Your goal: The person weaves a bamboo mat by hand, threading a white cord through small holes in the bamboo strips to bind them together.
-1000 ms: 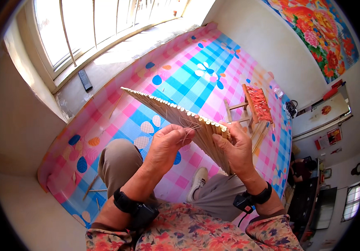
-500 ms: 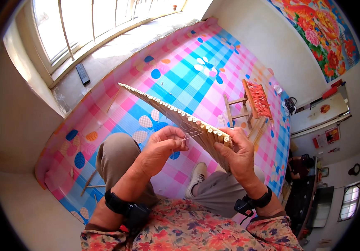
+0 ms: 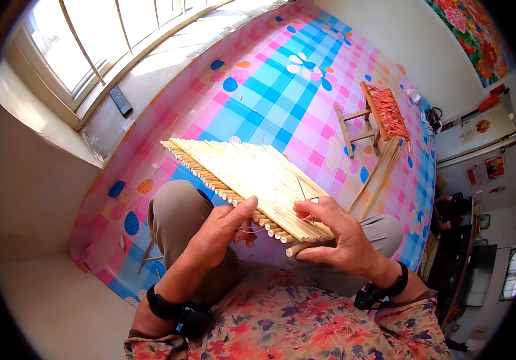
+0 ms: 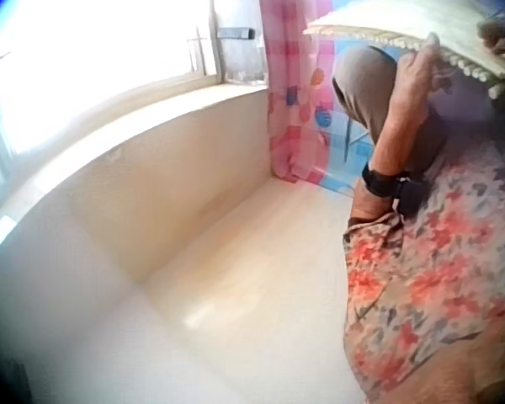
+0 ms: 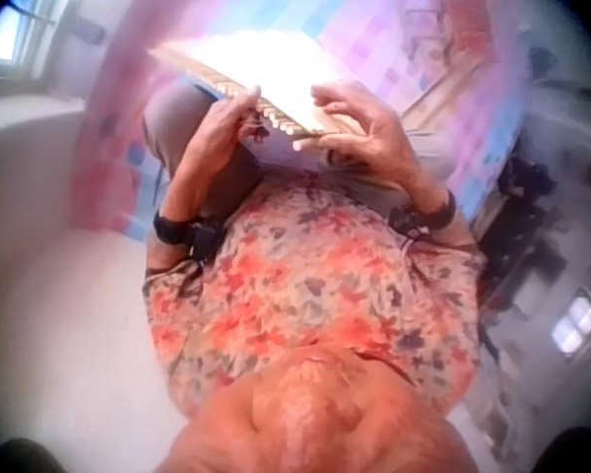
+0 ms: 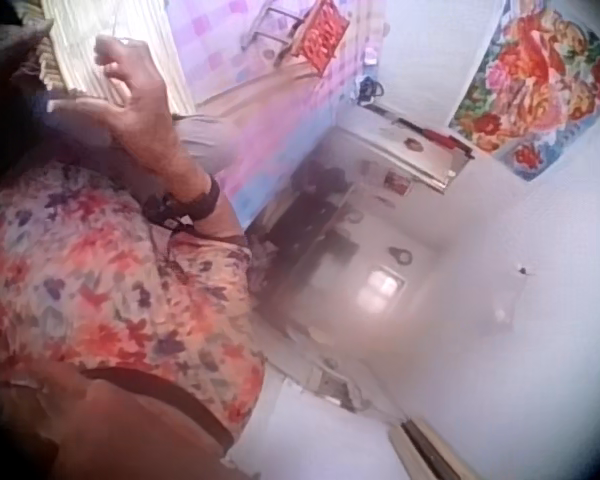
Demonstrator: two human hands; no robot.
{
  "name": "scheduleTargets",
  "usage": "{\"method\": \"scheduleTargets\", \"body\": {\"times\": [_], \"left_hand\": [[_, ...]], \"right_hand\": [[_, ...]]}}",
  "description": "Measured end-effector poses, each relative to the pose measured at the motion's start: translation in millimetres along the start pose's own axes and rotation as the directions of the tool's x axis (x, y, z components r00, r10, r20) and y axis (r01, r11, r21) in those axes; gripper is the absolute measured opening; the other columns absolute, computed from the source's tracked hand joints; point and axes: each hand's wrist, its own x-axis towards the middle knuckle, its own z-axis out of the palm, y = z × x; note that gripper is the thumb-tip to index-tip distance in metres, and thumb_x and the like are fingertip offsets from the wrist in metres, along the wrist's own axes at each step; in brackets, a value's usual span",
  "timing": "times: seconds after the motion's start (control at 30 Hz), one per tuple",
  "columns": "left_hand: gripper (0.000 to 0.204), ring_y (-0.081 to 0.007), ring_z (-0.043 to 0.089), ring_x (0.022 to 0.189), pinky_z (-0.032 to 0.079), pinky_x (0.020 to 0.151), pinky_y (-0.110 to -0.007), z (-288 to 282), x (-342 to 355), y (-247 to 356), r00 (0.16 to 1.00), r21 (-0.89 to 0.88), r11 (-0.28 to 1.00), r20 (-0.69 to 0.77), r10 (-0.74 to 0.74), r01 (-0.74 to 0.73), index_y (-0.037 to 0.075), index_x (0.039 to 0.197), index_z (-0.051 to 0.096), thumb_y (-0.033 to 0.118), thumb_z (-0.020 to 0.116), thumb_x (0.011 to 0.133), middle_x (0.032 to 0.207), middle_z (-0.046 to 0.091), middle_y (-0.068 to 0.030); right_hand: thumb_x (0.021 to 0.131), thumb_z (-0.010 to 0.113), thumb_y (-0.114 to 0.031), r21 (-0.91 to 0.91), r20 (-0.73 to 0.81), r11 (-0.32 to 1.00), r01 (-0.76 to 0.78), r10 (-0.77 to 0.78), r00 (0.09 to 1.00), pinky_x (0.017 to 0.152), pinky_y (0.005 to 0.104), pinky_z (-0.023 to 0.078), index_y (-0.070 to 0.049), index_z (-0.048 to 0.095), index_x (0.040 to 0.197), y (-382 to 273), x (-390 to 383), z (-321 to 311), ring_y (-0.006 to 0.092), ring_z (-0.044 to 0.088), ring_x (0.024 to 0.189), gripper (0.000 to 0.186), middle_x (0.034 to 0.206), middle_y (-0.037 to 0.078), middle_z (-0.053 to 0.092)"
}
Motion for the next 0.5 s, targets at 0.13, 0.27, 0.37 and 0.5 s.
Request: {"method": "scheduleTargets", "body": {"times": [0.13, 0.27, 0.37, 0.5], "left_hand": [[0.039, -0.0122, 0.05, 0.057, 0.045, 0.06, -0.028, 0, -12, -5, 0.998, -0.079, 0.996, -0.039, -0.044, 0.041, 0.003, 0.077, 0.058, 0.038, 0.05, 0.093, 0.06, 0.047, 0.0005], [0.04, -0.0124, 0.053, 0.061, 0.043, 0.059, -0.025, -6, -21, -6, 0.992, -0.143, 0.985, -0.072, -0.106, 0.095, -0.004, 0.084, 0.061, 0.034, 0.052, 0.093, 0.071, 0.058, -0.0064], [0.039, -0.0116, 0.054, 0.064, 0.044, 0.059, -0.025, -15, -22, -9, 0.991, -0.084, 0.987, 0.0, -0.136, 0.135, -0.005, 0.091, 0.061, 0.033, 0.053, 0.092, 0.074, 0.059, -0.0061], [0.039, -0.012, 0.057, 0.074, 0.047, 0.061, -0.026, -14, -25, -7, 0.985, -0.165, 0.973, -0.037, -0.167, 0.159, -0.005, 0.105, 0.058, 0.032, 0.056, 0.09, 0.09, 0.062, -0.0072]], "right_hand": [[0.089, 0.061, -0.009, 0.596, -0.089, 0.793, -0.125, 0.22, 0.971, 0.088, 0.0286, 0.048, 0.002, 0.057, 0.119, 19, 7, -32, 0.015, 0.061, 0.096, 0.032, 0.101, 0.008, 0.064], [0.09, 0.06, -0.009, 0.441, -0.316, 0.896, -0.051, 0.208, 0.926, 0.077, 0.0235, 0.05, 0.001, 0.065, 0.103, 39, 36, -76, 0.0128, 0.063, 0.081, 0.017, 0.087, 0.005, 0.065], [0.085, 0.062, -0.004, -0.221, -0.24, 0.974, -0.049, -0.005, 0.971, 0.069, 0.0264, 0.048, 0.002, 0.065, 0.095, 39, 49, -72, 0.013, 0.06, 0.079, 0.012, 0.082, 0.006, 0.063], [0.08, 0.065, -0.003, -0.15, 0.081, 0.969, 0.197, -0.187, 0.979, 0.069, 0.0321, 0.049, -0.002, 0.065, 0.091, 44, 48, -28, 0.0238, 0.06, 0.075, 0.011, 0.083, 0.01, 0.06]]}}
